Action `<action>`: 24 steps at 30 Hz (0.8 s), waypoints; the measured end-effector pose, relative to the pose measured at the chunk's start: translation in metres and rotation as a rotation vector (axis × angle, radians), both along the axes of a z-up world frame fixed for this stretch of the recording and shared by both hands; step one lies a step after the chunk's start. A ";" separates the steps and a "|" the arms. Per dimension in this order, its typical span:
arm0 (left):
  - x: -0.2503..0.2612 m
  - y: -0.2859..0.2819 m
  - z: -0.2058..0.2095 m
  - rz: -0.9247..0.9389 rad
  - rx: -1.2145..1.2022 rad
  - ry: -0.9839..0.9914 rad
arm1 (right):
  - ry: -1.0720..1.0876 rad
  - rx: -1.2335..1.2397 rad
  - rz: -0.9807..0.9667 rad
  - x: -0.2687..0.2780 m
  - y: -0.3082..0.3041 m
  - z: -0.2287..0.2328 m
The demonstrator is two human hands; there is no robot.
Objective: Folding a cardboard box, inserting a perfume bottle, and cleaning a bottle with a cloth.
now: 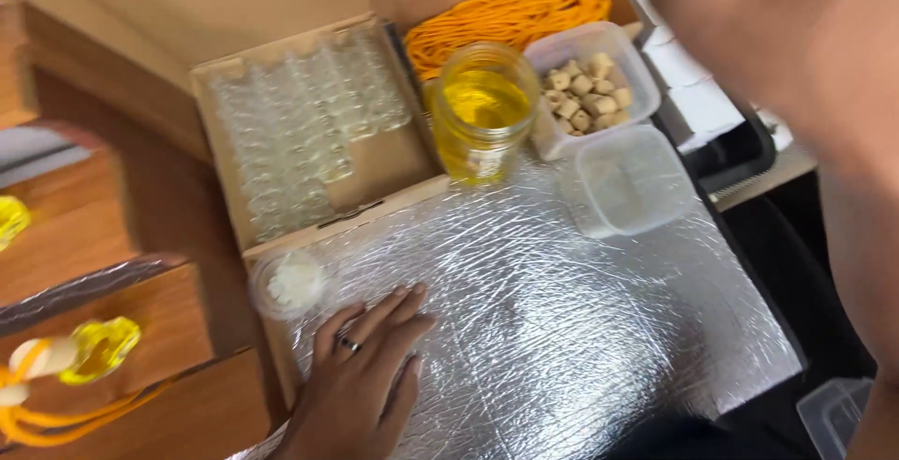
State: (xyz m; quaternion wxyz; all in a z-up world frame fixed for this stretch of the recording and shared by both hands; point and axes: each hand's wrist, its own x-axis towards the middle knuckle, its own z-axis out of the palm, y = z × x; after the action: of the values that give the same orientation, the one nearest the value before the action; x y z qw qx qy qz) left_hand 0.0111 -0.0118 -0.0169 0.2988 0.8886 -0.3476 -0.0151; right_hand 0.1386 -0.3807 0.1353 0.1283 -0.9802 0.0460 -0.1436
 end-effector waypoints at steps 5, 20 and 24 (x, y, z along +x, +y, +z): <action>0.000 0.002 0.006 -0.059 -0.059 -0.008 | -0.227 -0.398 0.719 -0.012 0.107 0.037; -0.002 0.006 0.014 -0.068 -0.090 0.077 | 0.110 -0.591 0.813 0.047 0.170 -0.046; -0.002 0.007 0.016 -0.062 -0.117 0.090 | 0.273 -0.619 0.777 0.050 0.176 -0.061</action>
State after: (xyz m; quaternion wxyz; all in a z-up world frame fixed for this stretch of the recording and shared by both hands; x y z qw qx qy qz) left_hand 0.0091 -0.0046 -0.0013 0.3651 0.8568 -0.3614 -0.0439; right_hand 0.1888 -0.2046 0.0745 -0.1313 -0.9267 -0.3501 0.0373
